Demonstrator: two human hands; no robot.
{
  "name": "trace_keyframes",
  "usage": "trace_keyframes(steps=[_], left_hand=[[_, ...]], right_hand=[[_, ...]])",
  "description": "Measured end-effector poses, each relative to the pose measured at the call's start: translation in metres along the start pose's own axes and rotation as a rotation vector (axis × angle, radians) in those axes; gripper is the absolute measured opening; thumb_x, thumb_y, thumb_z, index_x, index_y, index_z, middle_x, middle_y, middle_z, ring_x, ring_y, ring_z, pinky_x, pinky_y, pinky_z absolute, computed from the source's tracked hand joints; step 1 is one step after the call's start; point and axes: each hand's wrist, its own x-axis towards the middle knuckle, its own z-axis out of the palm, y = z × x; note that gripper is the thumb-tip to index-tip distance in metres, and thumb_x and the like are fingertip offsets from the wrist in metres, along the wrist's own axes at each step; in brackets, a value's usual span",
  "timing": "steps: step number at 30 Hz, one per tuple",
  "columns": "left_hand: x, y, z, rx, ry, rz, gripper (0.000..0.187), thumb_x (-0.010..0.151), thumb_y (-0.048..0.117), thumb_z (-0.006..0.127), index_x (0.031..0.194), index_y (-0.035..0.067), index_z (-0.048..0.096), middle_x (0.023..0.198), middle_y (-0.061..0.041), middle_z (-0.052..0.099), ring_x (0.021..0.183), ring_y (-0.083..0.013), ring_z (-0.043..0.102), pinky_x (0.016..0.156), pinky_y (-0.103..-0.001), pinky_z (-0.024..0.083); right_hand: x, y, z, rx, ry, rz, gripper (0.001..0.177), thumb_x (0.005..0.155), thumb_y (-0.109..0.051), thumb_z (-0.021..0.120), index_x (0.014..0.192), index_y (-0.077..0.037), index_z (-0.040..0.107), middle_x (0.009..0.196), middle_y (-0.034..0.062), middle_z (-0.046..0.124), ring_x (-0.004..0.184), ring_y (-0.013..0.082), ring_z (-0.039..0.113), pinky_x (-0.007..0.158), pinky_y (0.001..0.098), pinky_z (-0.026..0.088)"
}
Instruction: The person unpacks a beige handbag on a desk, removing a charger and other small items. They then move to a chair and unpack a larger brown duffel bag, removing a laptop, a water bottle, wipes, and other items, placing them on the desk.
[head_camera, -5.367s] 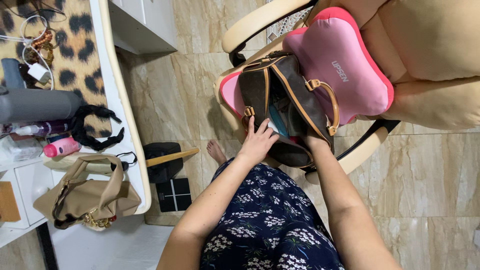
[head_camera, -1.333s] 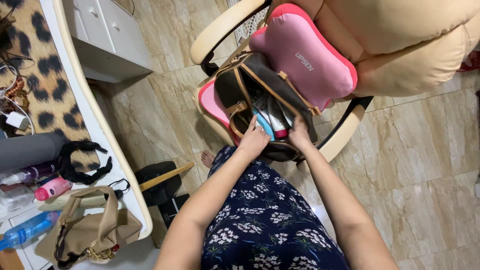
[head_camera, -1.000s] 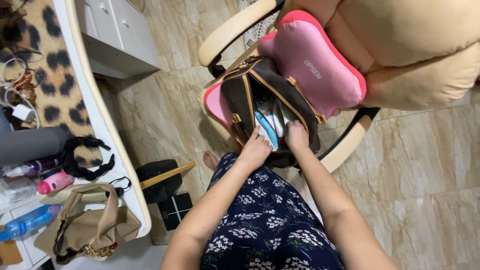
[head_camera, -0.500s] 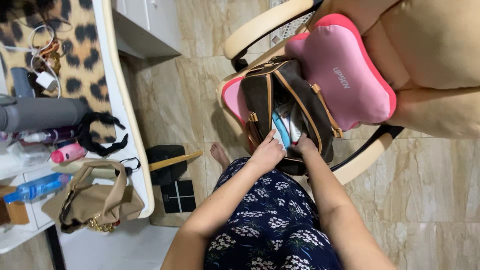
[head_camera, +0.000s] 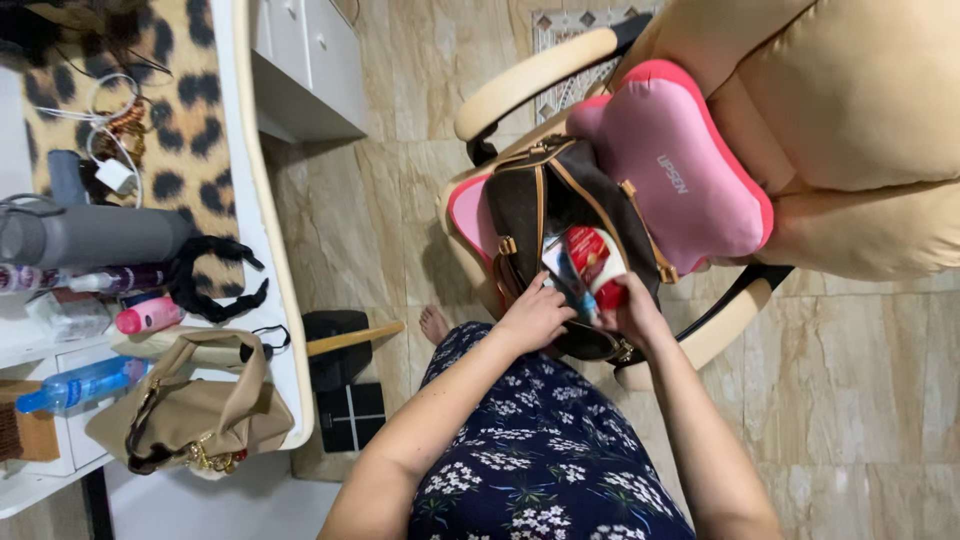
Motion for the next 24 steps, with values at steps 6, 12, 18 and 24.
trace_keyframes(steps=[6, 12, 18, 24], left_hand=[[-0.015, -0.005, -0.023, -0.484, 0.352, -0.299, 0.025, 0.091, 0.027, 0.077, 0.101, 0.006, 0.067, 0.106, -0.007, 0.067, 0.107, -0.0260, 0.063, 0.101, -0.041, 0.049], [-0.030, -0.059, -0.069, -1.324, 0.519, -0.230, 0.040, 0.094, 0.025, 0.076, 0.126, 0.006, 0.062, 0.119, -0.003, 0.071, 0.107, -0.0126, 0.066, 0.096, -0.030, 0.055], [-0.134, -0.101, -0.168, -1.095, 0.832, -0.305, 0.041, 0.091, 0.020, 0.080, 0.124, 0.001, 0.067, 0.115, -0.006, 0.076, 0.105, -0.0143, 0.071, 0.095, -0.033, 0.059], [-0.293, -0.151, -0.257, -0.783, 1.175, -0.446, 0.034, 0.089, 0.021, 0.081, 0.113, -0.001, 0.072, 0.103, -0.009, 0.078, 0.091, -0.0143, 0.072, 0.082, -0.032, 0.060]], right_hand=[[-0.096, -0.014, 0.043, -0.007, -0.213, -0.218, 0.061, 0.093, -0.043, 0.056, 0.125, 0.008, 0.056, 0.086, 0.0204, 0.068, 0.055, 0.0217, 0.059, 0.069, 0.0424, 0.059], [-0.119, -0.029, 0.152, -0.142, -0.521, -0.285, 0.071, 0.080, -0.034, 0.071, 0.137, 0.004, 0.052, 0.103, 0.0236, 0.071, 0.073, 0.0279, 0.068, 0.079, 0.0411, 0.057], [-0.088, 0.000, 0.293, -0.685, -0.464, -0.559, 0.060, 0.090, -0.010, 0.067, 0.147, -0.001, 0.049, 0.133, 0.0109, 0.061, 0.118, 0.0151, 0.060, 0.102, 0.0311, 0.047], [-0.072, 0.034, 0.378, -0.762, -0.517, -0.402, 0.050, 0.095, -0.007, 0.059, 0.145, -0.005, 0.051, 0.135, 0.0056, 0.062, 0.109, 0.0148, 0.063, 0.097, 0.0300, 0.051]])
